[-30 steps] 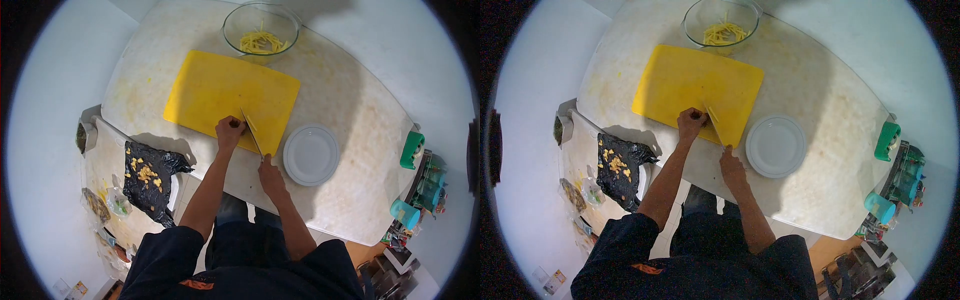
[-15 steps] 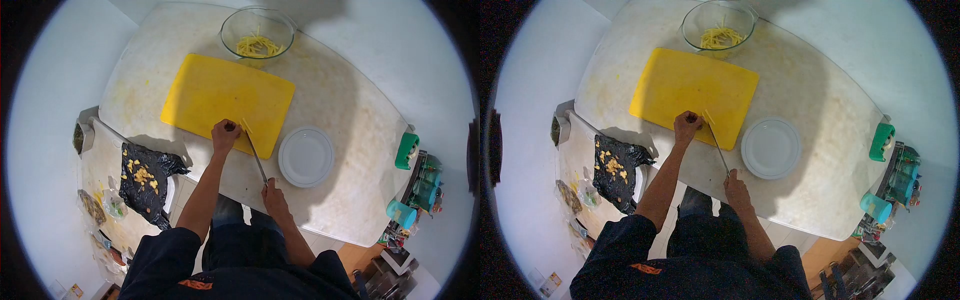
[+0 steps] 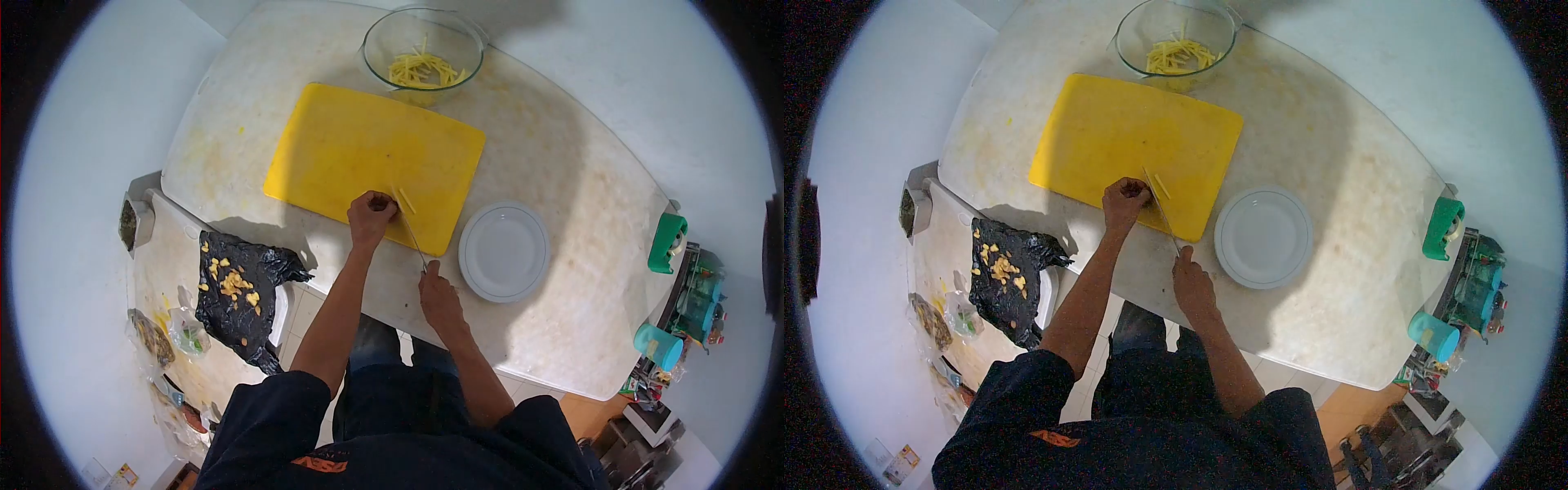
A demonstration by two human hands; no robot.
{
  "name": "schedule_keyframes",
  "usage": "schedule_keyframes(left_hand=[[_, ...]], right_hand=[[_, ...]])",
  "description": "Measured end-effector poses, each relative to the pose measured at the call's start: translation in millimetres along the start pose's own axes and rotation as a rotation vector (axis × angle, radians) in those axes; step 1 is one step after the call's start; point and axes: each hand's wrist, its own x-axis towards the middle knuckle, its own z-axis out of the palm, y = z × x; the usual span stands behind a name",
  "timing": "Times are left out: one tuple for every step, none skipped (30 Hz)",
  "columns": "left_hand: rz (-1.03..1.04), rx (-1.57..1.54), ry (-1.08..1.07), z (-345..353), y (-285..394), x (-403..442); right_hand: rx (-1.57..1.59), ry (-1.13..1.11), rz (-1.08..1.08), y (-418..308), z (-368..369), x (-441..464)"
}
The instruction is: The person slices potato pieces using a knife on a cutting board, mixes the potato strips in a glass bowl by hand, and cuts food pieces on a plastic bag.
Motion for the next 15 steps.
schedule_keyframes(left_hand=[[0.001,0.006,-0.002,-0.7,3.6,-0.4],[0.001,0.013,-0.004,-1.5,7.0,-1.2],[0.001,0.021,-0.005,-2.0,9.1,-1.7],[0.000,0.023,-0.006,-2.5,11.0,-2.2],[-0.001,0.025,-0.007,-3.0,12.9,-2.6],[-0.001,0.028,-0.007,-3.2,12.0,-2.0],[-0.002,0.017,-0.011,-2.9,10.4,-0.9],[-0.003,0.006,-0.015,-2.4,8.5,-0.2],[-0.005,-0.004,-0.019,-1.5,5.7,0.3],[0.020,0.016,-0.006,-0.8,3.1,1.0],[0.045,0.036,0.007,-0.1,0.5,1.5],[0.070,0.055,0.021,-0.2,1.6,1.4],[0.053,0.048,0.015,-0.5,2.7,1.1],[0.037,0.040,0.009,-0.5,3.8,0.6],[0.020,0.032,0.003,-0.3,3.8,0.5]], right_hand=[[-0.066,0.023,-0.029,1.6,3.6,1.1],[-0.108,0.031,-0.043,4.2,6.2,-0.1],[-0.149,0.039,-0.057,2.0,2.3,-1.9],[-0.190,0.047,-0.071,-0.3,-1.2,-3.3],[-0.188,0.036,-0.064,-1.7,-3.8,-3.3],[-0.185,0.026,-0.057,-3.0,-6.0,-2.5],[-0.182,0.015,-0.051,-3.7,-6.8,-1.7],[-0.173,0.006,-0.047,-3.9,-6.1,-1.9],[-0.164,-0.003,-0.043,-4.9,-6.2,-2.2],[-0.155,-0.012,-0.040,-6.3,-6.5,-1.9],[-0.136,-0.064,0.012,-7.7,-7.0,-0.1],[-0.118,-0.116,0.063,-13.3,-13.0,3.1],[-0.100,-0.168,0.115,-17.8,-17.8,4.4],[-0.118,-0.162,0.113,-20.4,-20.9,3.7],[-0.136,-0.156,0.111,-22.6,-23.7,3.0]])
